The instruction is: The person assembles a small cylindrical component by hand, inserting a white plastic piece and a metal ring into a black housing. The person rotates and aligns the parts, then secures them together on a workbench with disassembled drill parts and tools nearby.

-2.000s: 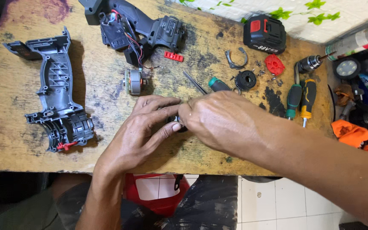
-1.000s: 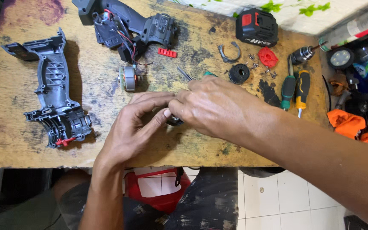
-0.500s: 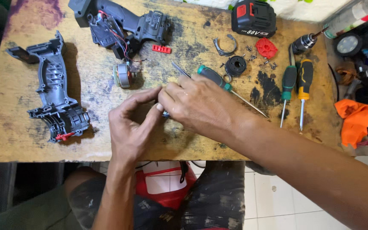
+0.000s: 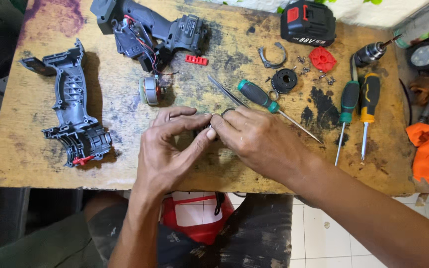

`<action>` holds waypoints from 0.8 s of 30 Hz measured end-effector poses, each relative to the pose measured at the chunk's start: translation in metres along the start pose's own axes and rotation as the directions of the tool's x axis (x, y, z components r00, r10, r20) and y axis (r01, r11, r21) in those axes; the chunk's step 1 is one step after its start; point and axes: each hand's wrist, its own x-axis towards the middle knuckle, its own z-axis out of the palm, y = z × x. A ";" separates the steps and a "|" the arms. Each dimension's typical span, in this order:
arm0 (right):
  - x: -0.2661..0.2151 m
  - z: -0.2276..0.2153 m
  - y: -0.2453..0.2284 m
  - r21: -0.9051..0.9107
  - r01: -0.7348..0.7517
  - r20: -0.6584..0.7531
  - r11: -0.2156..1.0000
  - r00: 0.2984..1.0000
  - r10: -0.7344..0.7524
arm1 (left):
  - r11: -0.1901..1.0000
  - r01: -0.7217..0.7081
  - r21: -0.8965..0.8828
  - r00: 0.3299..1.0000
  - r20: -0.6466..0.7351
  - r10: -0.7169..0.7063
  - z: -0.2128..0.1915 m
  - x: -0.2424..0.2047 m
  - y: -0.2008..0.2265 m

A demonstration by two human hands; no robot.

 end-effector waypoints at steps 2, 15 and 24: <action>0.000 -0.001 0.001 0.042 -0.005 0.022 0.999 1.000 0.004 | 1.000 0.001 -0.026 1.000 0.012 -0.001 0.001 0.001 -0.006; 0.001 0.002 0.004 0.135 -0.031 -0.028 0.990 0.999 0.035 | 0.954 -0.018 -0.300 0.999 -0.043 0.006 0.016 0.009 -0.024; -0.025 0.011 -0.030 0.463 -0.359 -0.218 0.810 0.840 0.497 | 0.911 0.153 -0.383 0.987 0.019 -0.158 0.017 0.012 -0.024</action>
